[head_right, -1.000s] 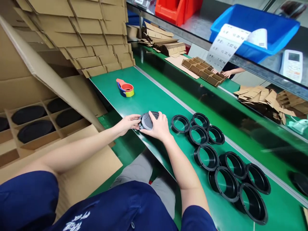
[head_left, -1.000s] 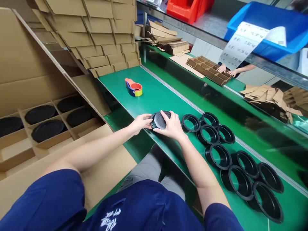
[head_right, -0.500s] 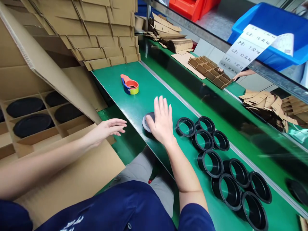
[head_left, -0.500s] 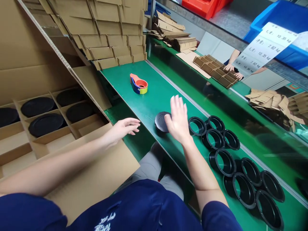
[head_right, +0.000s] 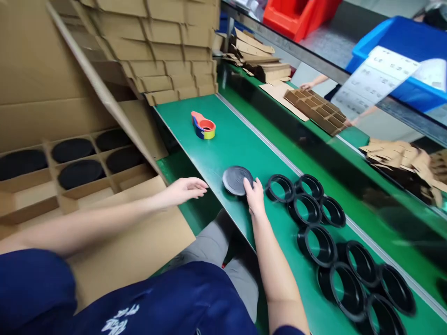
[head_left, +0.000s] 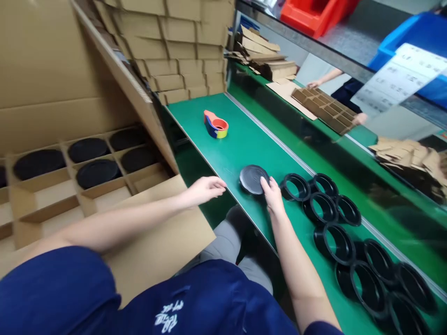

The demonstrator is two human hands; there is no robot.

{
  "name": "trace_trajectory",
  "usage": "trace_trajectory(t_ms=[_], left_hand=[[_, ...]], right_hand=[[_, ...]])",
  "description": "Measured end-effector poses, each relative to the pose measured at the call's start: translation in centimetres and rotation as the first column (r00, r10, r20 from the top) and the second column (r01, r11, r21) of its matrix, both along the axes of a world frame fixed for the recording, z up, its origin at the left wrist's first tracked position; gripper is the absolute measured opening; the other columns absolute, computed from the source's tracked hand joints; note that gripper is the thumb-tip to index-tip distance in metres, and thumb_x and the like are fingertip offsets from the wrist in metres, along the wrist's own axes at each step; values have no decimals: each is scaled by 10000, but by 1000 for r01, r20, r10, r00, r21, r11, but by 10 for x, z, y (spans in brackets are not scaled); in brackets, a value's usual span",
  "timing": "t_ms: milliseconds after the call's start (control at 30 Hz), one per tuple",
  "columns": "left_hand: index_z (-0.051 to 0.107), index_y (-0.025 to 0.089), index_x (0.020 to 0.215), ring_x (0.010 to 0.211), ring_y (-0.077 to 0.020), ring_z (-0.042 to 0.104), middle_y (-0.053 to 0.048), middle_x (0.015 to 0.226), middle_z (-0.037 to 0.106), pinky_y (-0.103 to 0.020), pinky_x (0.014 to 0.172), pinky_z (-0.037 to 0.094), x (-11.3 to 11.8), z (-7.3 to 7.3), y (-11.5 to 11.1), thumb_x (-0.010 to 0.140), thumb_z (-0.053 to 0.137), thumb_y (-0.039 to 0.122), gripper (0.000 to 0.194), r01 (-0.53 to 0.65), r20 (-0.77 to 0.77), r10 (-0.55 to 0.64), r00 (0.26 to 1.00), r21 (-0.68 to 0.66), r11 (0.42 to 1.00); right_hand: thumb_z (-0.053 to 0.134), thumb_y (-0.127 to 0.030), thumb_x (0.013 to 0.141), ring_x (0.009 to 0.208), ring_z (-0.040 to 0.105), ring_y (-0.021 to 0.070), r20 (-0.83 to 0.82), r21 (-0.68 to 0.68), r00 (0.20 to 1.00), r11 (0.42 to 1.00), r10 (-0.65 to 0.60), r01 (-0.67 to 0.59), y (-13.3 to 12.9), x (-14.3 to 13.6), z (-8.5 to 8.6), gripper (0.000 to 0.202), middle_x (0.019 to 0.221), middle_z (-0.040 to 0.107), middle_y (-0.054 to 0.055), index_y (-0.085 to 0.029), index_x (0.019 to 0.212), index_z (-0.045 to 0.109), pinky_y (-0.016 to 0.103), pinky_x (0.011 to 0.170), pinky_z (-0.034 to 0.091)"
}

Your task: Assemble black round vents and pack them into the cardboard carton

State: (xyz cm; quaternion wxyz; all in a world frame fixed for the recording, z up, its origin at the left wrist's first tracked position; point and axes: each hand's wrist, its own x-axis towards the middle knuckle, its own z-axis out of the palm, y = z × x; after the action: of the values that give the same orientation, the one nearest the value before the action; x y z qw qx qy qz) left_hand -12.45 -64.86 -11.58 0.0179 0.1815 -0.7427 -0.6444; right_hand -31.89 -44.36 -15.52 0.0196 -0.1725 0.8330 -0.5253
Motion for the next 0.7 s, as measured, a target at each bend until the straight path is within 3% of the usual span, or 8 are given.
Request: trace_trajectory(t_ms=[100, 200, 300, 367, 433, 533, 600, 700], left_hand=[[681, 113, 1218, 1131, -319, 663, -201, 1197, 694, -493, 1031, 515, 0, 2, 16, 847, 651, 332, 432, 90, -202, -159, 967, -312, 946], [494, 206, 1507, 1497, -461, 278, -234, 1619, 326, -663, 1175, 298, 9, 15, 27, 819, 758, 414, 766, 95, -255, -388, 886, -718, 690], [398, 335, 1568, 1518, -553, 83, -203, 1700, 63, -775, 1082, 295, 38, 37, 30, 772, 807, 454, 903, 78, -145, -418, 897, -879, 471], [399, 363, 1564, 1479, -552, 207, -205, 1679, 131, -737, 1045, 366, 71, 58, 25, 763, 789, 412, 892, 91, -100, -375, 921, -883, 460], [403, 369, 1563, 1418, -512, 333, -188, 1630, 258, -676, 1074, 389, 111, 81, 9, 711, 807, 400, 943, 142, -43, -327, 944, -841, 522], [378, 390, 1575, 1390, -436, 400, -134, 1573, 359, -583, 1152, 364, 177, 109, -37, 684, 835, 467, 1004, 155, 73, -149, 986, -728, 668], [337, 421, 1585, 1418, -418, 375, -100, 1574, 365, -571, 1182, 327, 216, 112, -80, 731, 801, 548, 980, -19, 113, 141, 984, -709, 705], [279, 405, 1608, 1485, -488, 225, -129, 1620, 284, -624, 1181, 278, 261, 82, -156, 726, 769, 664, 1041, -345, 111, 684, 721, -798, 494]], right_hand=[[560, -708, 861, 1274, 604, 308, 95, -157, 995, 988, 18, -3, -5, 25, 3, 818, 1382, 627, 174, -96, 1403, 591, 484, 1095, 495], [622, -633, 879, 1294, 595, 311, 123, -256, 985, 962, 124, -89, -15, 63, 25, 692, 1386, 639, 128, -151, 1376, 632, 487, 1134, 466], [622, -587, 926, 1300, 598, 331, 186, -220, 891, 901, 415, -374, -24, 110, 51, 596, 1398, 636, 126, -211, 1389, 640, 482, 1076, 528], [541, -585, 979, 1332, 578, 329, 249, -230, 766, 804, 593, -548, -30, 138, 62, 608, 1474, 573, 124, -249, 1485, 556, 476, 1026, 574], [500, -578, 1003, 1408, 506, 312, 268, -262, 652, 705, 709, -659, -37, 156, 68, 611, 1578, 460, 78, -309, 1550, 465, 474, 1033, 581], [561, -567, 984, 1445, 460, 301, 245, -272, 589, 638, 770, -721, -40, 156, 66, 559, 1602, 428, 29, -362, 1503, 520, 482, 1086, 548], [588, -588, 962, 1346, 564, 316, 266, -253, 616, 670, 741, -698, -37, 141, 59, 513, 1505, 549, 69, -327, 1402, 632, 488, 1068, 560], [624, -661, 899, 1162, 685, 329, 337, -153, 706, 776, 623, -612, -24, 117, 44, 540, 1346, 670, 107, -274, 1261, 728, 457, 976, 615]])
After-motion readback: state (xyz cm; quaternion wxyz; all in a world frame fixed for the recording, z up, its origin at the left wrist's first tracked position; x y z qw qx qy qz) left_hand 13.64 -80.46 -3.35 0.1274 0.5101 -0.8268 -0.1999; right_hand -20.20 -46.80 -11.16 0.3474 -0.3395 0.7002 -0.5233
